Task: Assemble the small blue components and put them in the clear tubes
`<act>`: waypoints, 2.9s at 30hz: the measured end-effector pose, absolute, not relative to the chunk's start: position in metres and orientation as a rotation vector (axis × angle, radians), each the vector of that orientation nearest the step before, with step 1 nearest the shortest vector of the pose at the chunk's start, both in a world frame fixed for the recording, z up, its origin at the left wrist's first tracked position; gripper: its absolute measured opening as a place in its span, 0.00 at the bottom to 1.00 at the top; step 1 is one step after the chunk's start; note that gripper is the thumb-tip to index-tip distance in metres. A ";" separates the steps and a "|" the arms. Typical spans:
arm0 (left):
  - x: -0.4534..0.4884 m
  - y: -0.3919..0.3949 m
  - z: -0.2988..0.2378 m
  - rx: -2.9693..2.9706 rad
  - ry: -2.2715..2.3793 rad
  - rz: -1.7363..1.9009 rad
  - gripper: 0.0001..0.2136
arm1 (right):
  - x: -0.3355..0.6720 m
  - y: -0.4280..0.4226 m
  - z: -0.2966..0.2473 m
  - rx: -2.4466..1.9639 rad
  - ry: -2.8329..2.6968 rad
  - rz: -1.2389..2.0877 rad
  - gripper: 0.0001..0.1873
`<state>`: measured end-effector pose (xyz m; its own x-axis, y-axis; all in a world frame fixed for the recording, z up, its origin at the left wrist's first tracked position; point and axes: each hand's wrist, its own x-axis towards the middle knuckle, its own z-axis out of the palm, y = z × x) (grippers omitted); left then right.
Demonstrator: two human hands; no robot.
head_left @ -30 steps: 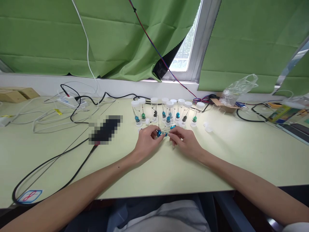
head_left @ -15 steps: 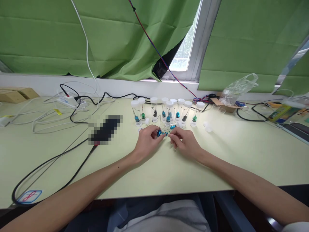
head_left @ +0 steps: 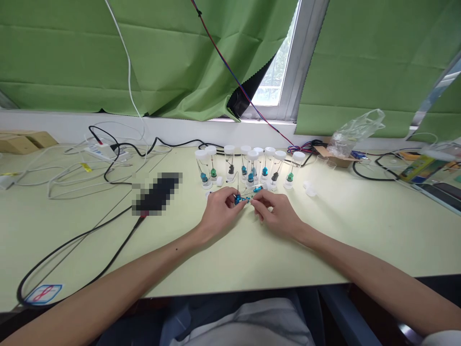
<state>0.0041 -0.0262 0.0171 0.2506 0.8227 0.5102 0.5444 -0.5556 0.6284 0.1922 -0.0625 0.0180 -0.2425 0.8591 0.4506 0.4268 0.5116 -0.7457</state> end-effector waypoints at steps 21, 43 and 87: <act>0.005 -0.026 0.021 2.122 1.331 1.251 0.06 | 0.195 -0.060 0.010 -1.073 -1.974 0.479 0.09; 0.007 -0.029 0.018 2.098 1.201 1.167 0.07 | 0.194 -0.062 0.017 -1.232 -2.305 0.499 0.05; 0.005 -0.035 0.017 2.338 0.929 0.836 0.07 | 0.192 -0.063 0.019 -1.076 -1.838 0.554 0.08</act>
